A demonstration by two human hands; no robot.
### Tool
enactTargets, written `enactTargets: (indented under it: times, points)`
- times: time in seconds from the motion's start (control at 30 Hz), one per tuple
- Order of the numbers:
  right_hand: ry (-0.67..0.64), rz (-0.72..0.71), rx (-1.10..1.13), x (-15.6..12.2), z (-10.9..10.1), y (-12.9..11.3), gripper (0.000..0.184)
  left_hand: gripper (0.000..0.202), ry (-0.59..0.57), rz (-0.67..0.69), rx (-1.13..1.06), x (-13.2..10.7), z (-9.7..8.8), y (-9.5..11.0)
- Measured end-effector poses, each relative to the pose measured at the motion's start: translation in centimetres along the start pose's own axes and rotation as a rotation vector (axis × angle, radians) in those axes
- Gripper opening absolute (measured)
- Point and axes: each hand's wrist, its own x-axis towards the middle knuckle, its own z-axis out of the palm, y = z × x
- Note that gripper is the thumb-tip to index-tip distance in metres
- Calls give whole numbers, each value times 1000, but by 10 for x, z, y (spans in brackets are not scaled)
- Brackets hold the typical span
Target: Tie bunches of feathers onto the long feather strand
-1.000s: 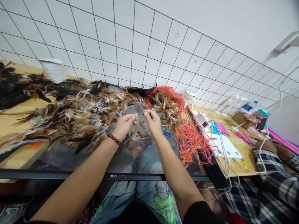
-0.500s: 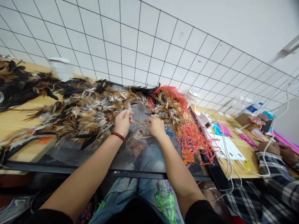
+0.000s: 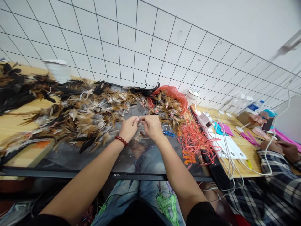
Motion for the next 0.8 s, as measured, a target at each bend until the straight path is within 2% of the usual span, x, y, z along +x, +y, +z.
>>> enactTargets:
  times: [0.1,0.27,0.57,0.7,0.8]
  points:
    - [52,24,93,1,2,0,23,22,-75,-39,-51,1,1,0]
    - [142,83,279,3,9,4,32,26,-138,-113,-168,2,1,3]
    - [283,87,458,5,11,2,35,35,-133,-209,-414,2,4,11]
    - [295,251,647,7,18,6,31,38,-67,-262,-535,3,5,8]
    - [189,391,919,10,24,7,28,39,-43,-259,-560,5,5,4]
